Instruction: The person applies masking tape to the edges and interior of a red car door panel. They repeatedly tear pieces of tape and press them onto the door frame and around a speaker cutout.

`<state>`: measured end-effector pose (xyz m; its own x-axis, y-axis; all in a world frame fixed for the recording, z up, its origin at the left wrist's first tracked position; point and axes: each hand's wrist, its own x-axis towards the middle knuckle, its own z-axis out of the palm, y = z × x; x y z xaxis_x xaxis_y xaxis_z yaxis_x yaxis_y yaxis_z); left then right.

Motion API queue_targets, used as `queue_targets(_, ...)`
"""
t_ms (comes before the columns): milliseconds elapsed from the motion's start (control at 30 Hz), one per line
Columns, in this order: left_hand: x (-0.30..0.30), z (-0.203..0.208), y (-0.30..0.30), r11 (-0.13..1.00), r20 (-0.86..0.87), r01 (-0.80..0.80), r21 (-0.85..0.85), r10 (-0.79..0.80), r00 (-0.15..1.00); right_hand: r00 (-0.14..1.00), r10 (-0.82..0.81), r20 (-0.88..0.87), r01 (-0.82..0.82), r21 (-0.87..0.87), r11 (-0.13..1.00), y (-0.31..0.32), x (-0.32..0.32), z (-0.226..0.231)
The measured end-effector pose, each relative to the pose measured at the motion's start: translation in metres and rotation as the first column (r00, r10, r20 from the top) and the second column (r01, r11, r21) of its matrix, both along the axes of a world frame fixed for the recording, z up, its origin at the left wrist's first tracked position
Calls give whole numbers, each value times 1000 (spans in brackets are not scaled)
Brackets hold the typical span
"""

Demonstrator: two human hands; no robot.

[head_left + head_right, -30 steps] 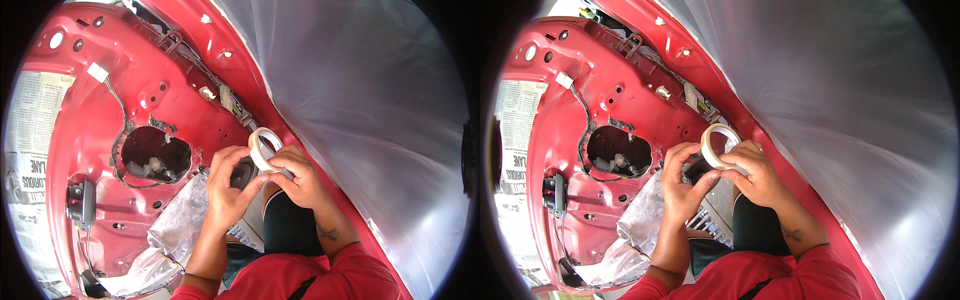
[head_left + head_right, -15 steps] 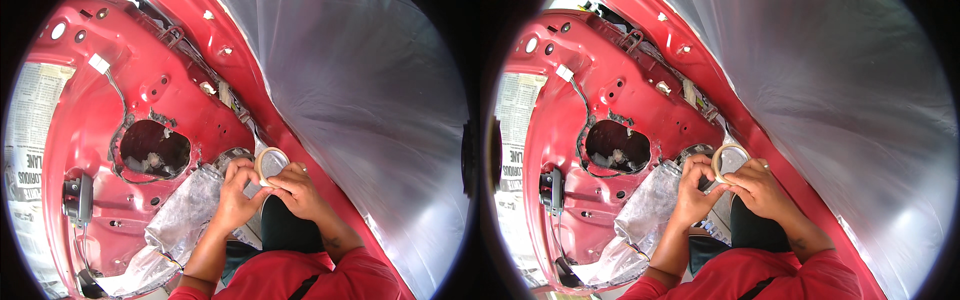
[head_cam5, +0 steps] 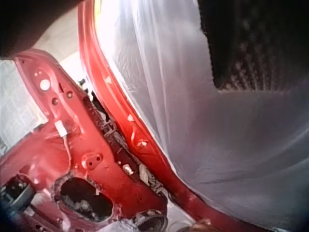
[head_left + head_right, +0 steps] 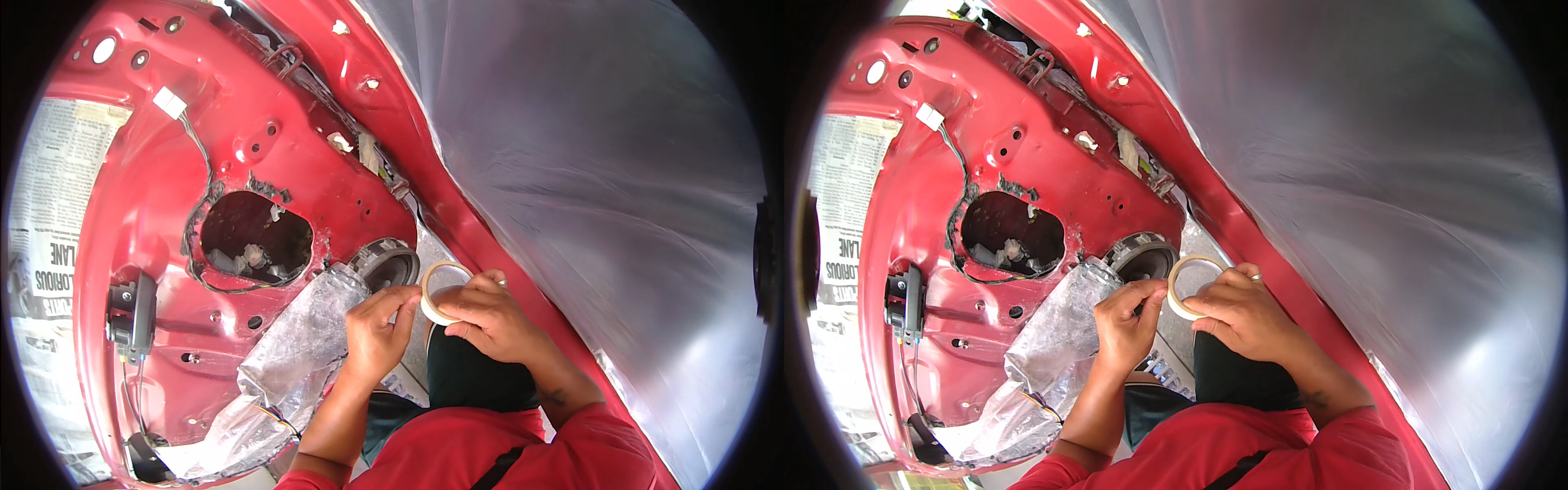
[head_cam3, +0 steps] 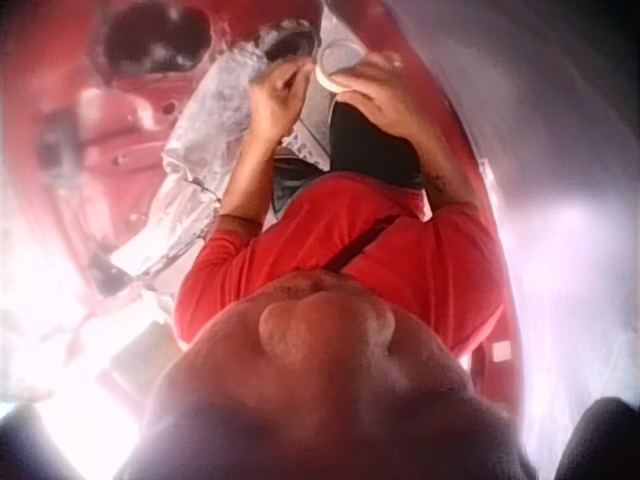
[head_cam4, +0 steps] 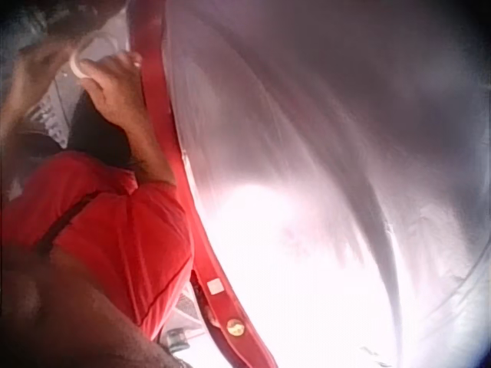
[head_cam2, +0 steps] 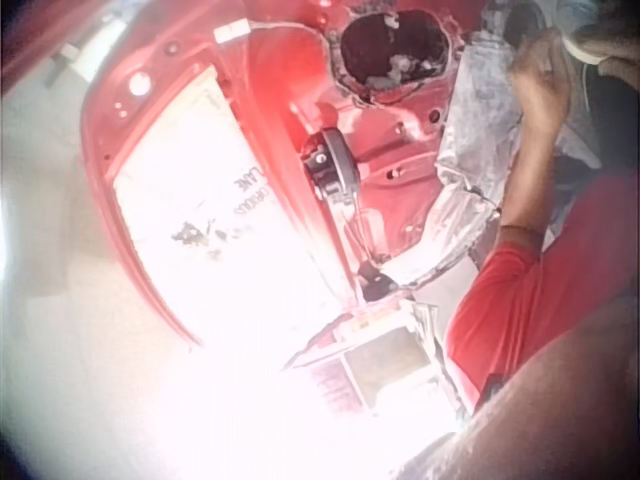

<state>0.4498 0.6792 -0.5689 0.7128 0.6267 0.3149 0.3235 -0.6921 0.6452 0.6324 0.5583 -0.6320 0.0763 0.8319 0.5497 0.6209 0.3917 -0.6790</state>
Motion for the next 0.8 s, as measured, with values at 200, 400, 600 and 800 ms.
queue_targets(200, 2, -3, 5, 999, 15, 49, -13, -49, 999, 986, -166, 35, 164, 52, 985, 16, 15, -4)
queue_targets(400, -9, -7, 10, 764, 116, 46, -643, 38, 993, 946, -169, -275, 199, 85, 976, 17, 9, 13)
queue_targets(600, 4, 3, -13, 936, -101, -282, -213, 266, 959, 896, -415, -155, 430, 71, 900, 65, -6, -31)
queue_targets(800, -28, 21, -28, 912, 154, -375, -166, 400, 904, 699, -557, -448, 503, -245, 829, 73, 5, -42)
